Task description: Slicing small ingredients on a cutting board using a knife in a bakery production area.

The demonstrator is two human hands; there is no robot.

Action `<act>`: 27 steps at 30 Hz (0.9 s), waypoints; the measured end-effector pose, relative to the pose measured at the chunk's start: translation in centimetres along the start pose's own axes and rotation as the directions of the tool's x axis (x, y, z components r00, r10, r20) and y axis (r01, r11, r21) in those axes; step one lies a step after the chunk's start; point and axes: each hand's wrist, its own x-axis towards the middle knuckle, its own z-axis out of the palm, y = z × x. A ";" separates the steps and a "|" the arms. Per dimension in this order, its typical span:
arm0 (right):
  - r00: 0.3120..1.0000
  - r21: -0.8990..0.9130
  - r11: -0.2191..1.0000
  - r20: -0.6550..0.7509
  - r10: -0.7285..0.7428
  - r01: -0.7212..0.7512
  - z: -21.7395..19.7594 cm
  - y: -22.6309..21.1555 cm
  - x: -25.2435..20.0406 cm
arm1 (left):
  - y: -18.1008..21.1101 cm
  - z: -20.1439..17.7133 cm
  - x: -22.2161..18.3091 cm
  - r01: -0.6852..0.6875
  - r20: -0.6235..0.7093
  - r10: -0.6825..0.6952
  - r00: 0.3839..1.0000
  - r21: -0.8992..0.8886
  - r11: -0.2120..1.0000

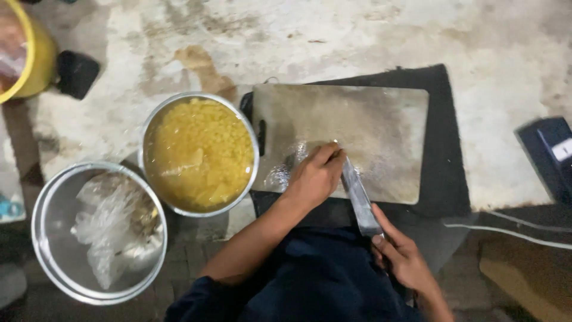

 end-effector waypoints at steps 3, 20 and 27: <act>0.992 -0.294 0.950 0.091 -0.082 0.106 1.0 -2.3 0.5 | 1.2 -5.8 0.4 -0.027 -0.204 0.011 0.979 -0.075 0.997; 0.989 -0.610 0.783 0.135 -0.054 0.125 3.5 -6.6 1.5 | -6.9 -21.5 -6.0 0.661 -0.145 -0.659 0.738 0.348 0.665; 0.948 -0.323 0.920 -0.291 0.128 -0.224 2.5 -6.3 -0.7 | -9.0 -19.9 -6.6 0.645 -0.071 -0.680 0.730 0.402 0.651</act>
